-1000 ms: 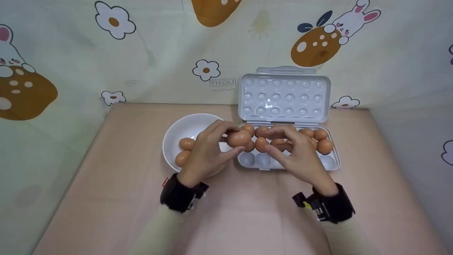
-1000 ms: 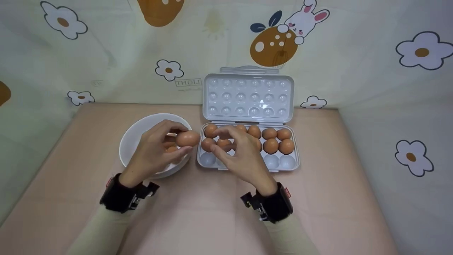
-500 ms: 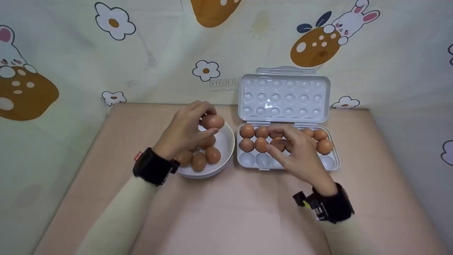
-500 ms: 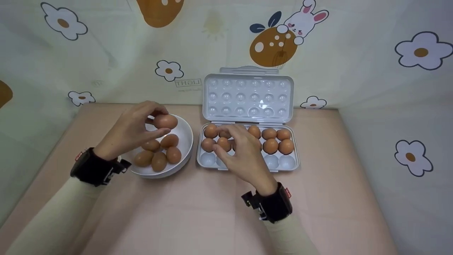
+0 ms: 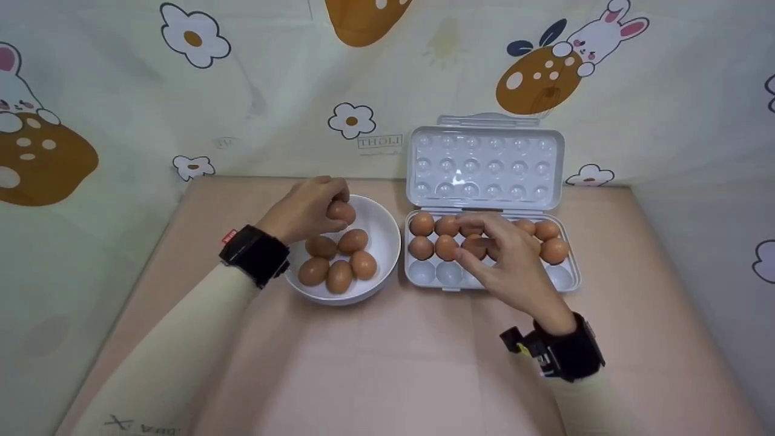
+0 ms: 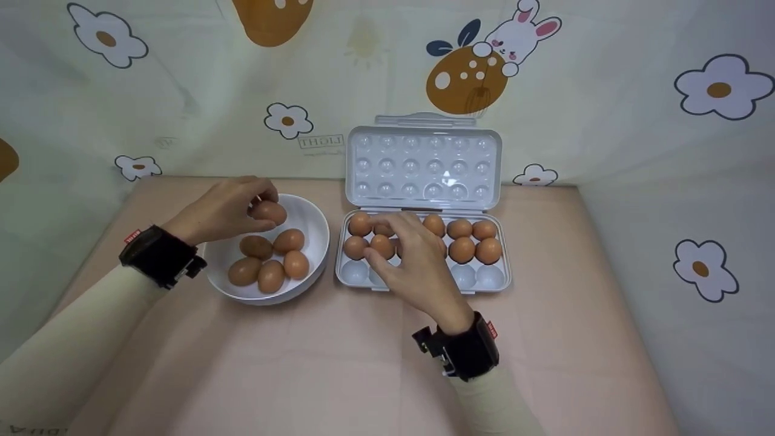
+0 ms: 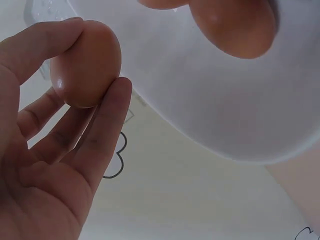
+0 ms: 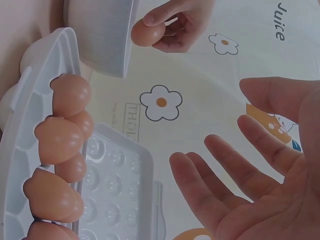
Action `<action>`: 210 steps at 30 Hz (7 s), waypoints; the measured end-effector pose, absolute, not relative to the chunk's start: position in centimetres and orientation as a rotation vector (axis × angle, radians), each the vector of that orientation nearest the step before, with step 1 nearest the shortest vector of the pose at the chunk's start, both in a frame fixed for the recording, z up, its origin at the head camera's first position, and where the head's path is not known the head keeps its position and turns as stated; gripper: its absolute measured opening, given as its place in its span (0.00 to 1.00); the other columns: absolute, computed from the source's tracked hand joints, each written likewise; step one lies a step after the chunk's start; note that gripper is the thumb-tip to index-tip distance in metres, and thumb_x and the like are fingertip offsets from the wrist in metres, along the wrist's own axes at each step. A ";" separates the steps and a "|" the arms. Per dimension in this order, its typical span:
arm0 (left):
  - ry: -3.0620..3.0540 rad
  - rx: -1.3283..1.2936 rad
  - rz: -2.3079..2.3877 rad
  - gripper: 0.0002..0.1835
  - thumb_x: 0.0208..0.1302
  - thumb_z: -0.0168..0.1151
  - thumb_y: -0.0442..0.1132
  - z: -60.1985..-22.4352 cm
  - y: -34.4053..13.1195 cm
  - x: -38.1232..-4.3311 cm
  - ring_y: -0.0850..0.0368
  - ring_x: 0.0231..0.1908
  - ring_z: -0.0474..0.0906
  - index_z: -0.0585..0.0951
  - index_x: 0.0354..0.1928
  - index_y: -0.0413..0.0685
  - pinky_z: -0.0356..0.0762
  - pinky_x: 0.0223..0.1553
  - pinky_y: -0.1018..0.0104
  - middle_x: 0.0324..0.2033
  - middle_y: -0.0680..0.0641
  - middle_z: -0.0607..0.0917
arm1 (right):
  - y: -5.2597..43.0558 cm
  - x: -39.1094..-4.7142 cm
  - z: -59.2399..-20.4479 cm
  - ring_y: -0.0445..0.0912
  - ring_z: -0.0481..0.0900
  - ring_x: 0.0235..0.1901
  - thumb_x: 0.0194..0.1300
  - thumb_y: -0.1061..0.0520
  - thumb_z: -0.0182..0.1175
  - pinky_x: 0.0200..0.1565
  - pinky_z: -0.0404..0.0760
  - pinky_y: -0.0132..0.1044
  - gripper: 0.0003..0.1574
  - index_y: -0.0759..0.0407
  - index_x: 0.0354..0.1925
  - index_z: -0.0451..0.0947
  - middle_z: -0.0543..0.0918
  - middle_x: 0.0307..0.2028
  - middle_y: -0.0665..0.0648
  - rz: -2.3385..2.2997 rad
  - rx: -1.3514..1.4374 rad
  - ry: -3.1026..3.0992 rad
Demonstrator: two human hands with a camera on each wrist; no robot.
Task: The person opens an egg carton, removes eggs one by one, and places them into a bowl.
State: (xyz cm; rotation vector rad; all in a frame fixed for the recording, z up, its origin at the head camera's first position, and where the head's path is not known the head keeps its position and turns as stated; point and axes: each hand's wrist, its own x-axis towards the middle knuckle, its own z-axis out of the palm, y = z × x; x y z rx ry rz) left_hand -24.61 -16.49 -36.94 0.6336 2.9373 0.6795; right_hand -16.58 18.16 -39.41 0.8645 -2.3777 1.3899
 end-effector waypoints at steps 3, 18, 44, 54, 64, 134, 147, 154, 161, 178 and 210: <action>2.935 0.643 0.626 0.16 0.60 0.74 0.31 -37.1 -16.7 -25.1 0.46 0.45 0.77 0.82 0.49 0.44 0.79 0.49 0.54 0.43 0.44 0.83 | 18.1 -16.6 -39.4 0.44 0.82 0.53 0.65 0.69 0.72 0.50 0.86 0.32 0.27 0.56 0.61 0.82 0.86 0.58 0.50 1.383 0.862 -2.384; 2.815 0.534 0.465 0.14 0.62 0.66 0.30 -38.5 -16.6 -25.9 0.46 0.43 0.76 0.82 0.50 0.41 0.78 0.46 0.56 0.41 0.43 0.80 | 18.2 -16.6 -39.6 0.43 0.80 0.54 0.64 0.67 0.74 0.52 0.86 0.33 0.28 0.55 0.60 0.83 0.85 0.59 0.46 1.326 0.855 -2.414; 2.748 0.494 0.359 0.10 0.65 0.63 0.32 -37.8 -16.5 -25.1 0.45 0.44 0.76 0.82 0.46 0.38 0.75 0.46 0.55 0.40 0.42 0.81 | 18.1 -16.6 -39.6 0.43 0.78 0.63 0.64 0.64 0.75 0.60 0.80 0.36 0.26 0.51 0.59 0.84 0.86 0.60 0.47 1.223 0.876 -2.427; 2.711 0.385 0.400 0.10 0.68 0.63 0.34 -37.8 -16.5 -24.7 0.45 0.45 0.78 0.82 0.49 0.41 0.77 0.44 0.56 0.42 0.41 0.83 | 18.2 -16.6 -39.6 0.41 0.77 0.64 0.66 0.61 0.75 0.67 0.74 0.42 0.25 0.50 0.59 0.84 0.85 0.61 0.43 1.202 0.876 -2.449; 2.689 0.376 0.423 0.14 0.70 0.66 0.35 -37.0 -16.6 -24.4 0.45 0.46 0.79 0.82 0.55 0.42 0.80 0.47 0.53 0.45 0.40 0.83 | 18.2 -16.7 -39.5 0.40 0.77 0.63 0.66 0.61 0.75 0.63 0.80 0.43 0.27 0.51 0.61 0.83 0.85 0.61 0.43 1.208 0.860 -2.493; 3.074 0.816 1.018 0.28 0.60 0.80 0.43 -39.4 -12.0 -15.8 0.55 0.55 0.80 0.82 0.62 0.52 0.66 0.61 0.46 0.59 0.52 0.83 | 11.0 -22.7 -43.0 0.49 0.73 0.28 0.63 0.72 0.67 0.28 0.74 0.36 0.10 0.59 0.37 0.82 0.75 0.33 0.55 0.300 1.161 -2.791; 3.098 0.771 1.082 0.28 0.59 0.80 0.42 -39.5 -11.6 -16.2 0.54 0.46 0.81 0.81 0.62 0.54 0.65 0.53 0.49 0.54 0.53 0.83 | 13.6 -21.4 -40.7 0.46 0.76 0.34 0.59 0.72 0.69 0.36 0.77 0.39 0.15 0.58 0.41 0.81 0.80 0.32 0.52 0.672 1.103 -2.614; 3.106 0.758 1.083 0.29 0.61 0.77 0.40 -39.5 -11.1 -16.2 0.57 0.55 0.81 0.80 0.65 0.56 0.75 0.54 0.56 0.59 0.53 0.82 | 14.9 -20.1 -38.6 0.44 0.83 0.37 0.57 0.68 0.73 0.41 0.87 0.40 0.21 0.59 0.49 0.85 0.86 0.39 0.53 0.935 0.880 -2.620; 3.063 0.902 1.212 0.33 0.60 0.80 0.37 -39.6 -10.4 -16.2 0.55 0.57 0.79 0.78 0.67 0.52 0.81 0.56 0.62 0.60 0.50 0.81 | 15.5 -18.6 -38.2 0.45 0.89 0.44 0.60 0.64 0.76 0.46 0.88 0.33 0.22 0.60 0.52 0.84 0.88 0.48 0.55 1.357 0.694 -2.559; 3.020 1.087 1.386 0.36 0.61 0.81 0.39 -40.5 -8.0 -15.9 0.54 0.56 0.82 0.76 0.69 0.48 0.83 0.53 0.72 0.59 0.47 0.82 | 14.9 -16.9 -39.1 0.49 0.89 0.48 0.64 0.58 0.77 0.49 0.89 0.42 0.25 0.61 0.57 0.81 0.88 0.51 0.57 1.767 0.656 -2.456; 3.085 1.142 1.353 0.23 0.61 0.80 0.39 -40.1 -8.0 -16.0 0.59 0.50 0.81 0.83 0.56 0.47 0.82 0.53 0.66 0.50 0.50 0.86 | 15.5 -16.1 -39.6 0.50 0.87 0.53 0.70 0.59 0.71 0.55 0.87 0.42 0.25 0.65 0.61 0.78 0.85 0.54 0.57 1.833 0.732 -2.439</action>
